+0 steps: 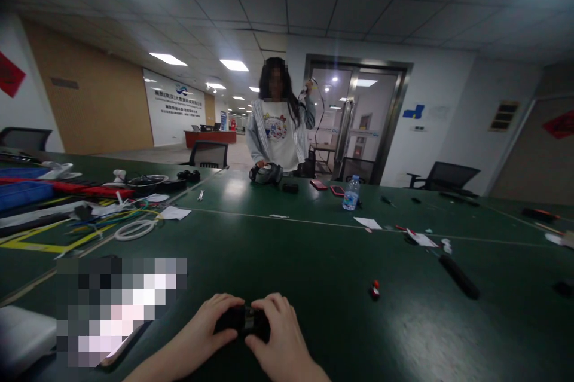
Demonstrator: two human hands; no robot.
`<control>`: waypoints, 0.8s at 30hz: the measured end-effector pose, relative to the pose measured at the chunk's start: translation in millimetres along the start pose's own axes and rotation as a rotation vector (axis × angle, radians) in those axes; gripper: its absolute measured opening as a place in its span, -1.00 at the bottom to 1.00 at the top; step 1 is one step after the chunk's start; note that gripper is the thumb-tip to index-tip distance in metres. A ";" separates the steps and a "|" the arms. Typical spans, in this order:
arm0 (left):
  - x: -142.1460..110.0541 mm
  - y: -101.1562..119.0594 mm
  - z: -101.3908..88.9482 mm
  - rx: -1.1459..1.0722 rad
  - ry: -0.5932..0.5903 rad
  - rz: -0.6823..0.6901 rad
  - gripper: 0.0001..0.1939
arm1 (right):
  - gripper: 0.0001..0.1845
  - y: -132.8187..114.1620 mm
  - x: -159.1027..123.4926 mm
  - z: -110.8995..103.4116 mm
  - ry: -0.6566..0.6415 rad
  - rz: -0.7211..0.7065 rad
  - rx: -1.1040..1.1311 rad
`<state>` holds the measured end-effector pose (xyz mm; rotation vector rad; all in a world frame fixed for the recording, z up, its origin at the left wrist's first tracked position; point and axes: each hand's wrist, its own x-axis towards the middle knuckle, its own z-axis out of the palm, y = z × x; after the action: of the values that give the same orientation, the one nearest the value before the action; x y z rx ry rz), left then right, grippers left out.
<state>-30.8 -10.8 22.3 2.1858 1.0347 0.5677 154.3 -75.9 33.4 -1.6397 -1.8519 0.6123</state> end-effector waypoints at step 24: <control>-2.4 1.5 3.0 -0.123 0.000 0.006 -0.61 | -0.59 10.1 1.2 0.1 0.008 0.057 0.253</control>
<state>-29.6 -14.4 21.0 2.0823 0.9674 0.6177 161.4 -73.3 26.7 -1.5286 -1.6505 0.8268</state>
